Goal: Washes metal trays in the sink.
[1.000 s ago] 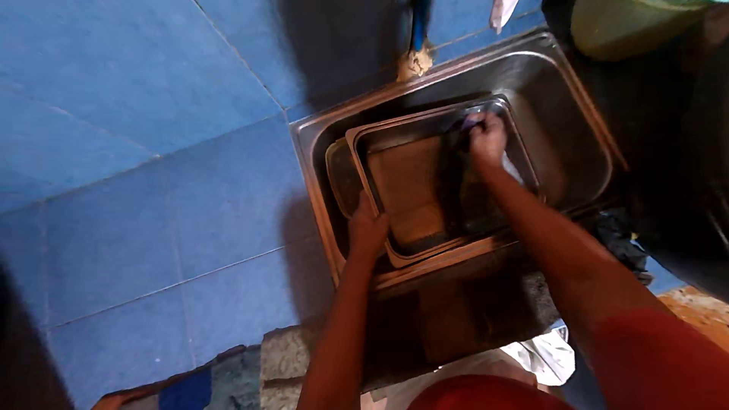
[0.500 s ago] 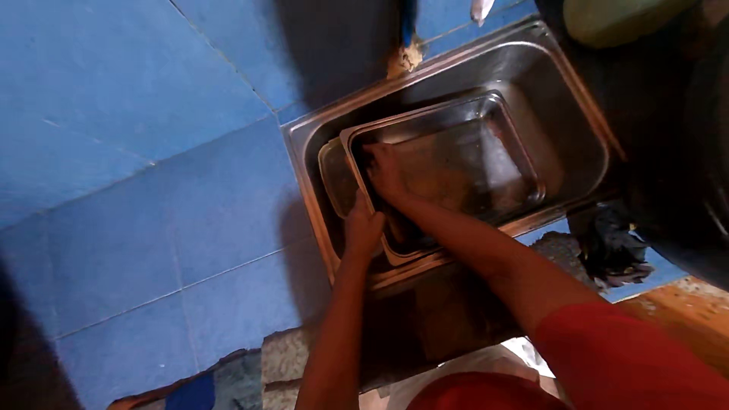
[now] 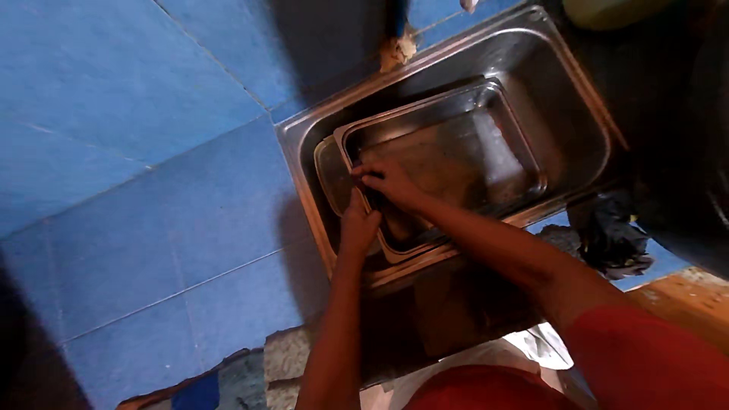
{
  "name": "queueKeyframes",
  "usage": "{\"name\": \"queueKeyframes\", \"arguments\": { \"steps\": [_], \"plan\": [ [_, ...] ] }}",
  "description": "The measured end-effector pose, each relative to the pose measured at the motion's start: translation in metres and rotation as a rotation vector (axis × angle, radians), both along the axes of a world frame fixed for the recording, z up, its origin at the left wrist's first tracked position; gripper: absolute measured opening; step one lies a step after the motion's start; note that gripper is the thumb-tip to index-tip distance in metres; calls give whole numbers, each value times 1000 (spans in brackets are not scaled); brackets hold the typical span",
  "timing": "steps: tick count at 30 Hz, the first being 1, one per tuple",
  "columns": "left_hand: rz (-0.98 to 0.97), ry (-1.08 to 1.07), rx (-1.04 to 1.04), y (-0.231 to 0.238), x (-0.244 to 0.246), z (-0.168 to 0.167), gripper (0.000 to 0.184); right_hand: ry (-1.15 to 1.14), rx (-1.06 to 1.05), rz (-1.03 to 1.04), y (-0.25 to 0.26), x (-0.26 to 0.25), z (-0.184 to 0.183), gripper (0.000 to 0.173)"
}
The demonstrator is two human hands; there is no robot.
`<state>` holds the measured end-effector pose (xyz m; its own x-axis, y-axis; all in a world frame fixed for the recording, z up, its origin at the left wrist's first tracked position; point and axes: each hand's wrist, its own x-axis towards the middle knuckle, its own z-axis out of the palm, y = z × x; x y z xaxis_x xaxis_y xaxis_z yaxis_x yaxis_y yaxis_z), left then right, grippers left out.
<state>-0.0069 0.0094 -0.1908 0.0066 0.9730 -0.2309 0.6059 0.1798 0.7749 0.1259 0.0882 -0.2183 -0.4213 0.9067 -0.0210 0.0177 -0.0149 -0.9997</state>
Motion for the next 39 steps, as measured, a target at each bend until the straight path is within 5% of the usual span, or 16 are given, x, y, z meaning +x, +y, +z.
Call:
{"name": "queueKeyframes", "arguments": {
  "steps": [8, 13, 16, 19, 24, 32, 39],
  "plan": [
    [11, -385, -120, 12, -20, -9, 49, -10, 11, 44, -15, 11, -4, 28],
    [108, -239, -241, 19, -11, 4, 77, -78, 53, 185, -49, 35, 3, 20],
    [119, -175, -213, 19, -4, 8, 77, -137, 125, 284, -64, 44, 0, 15],
    [26, -114, -172, 21, 2, 10, 57, -304, 254, 379, -70, 47, -2, 8],
    [26, -22, -4, 25, 20, -11, 67, -710, 50, 587, -65, 77, 9, 18],
    [75, -82, 32, 21, 23, -18, 65, -1313, -90, 380, -33, 187, -15, 27],
    [124, -52, -19, 21, 23, -18, 66, -951, 184, 424, -57, 90, -8, 15]
  ]
}}
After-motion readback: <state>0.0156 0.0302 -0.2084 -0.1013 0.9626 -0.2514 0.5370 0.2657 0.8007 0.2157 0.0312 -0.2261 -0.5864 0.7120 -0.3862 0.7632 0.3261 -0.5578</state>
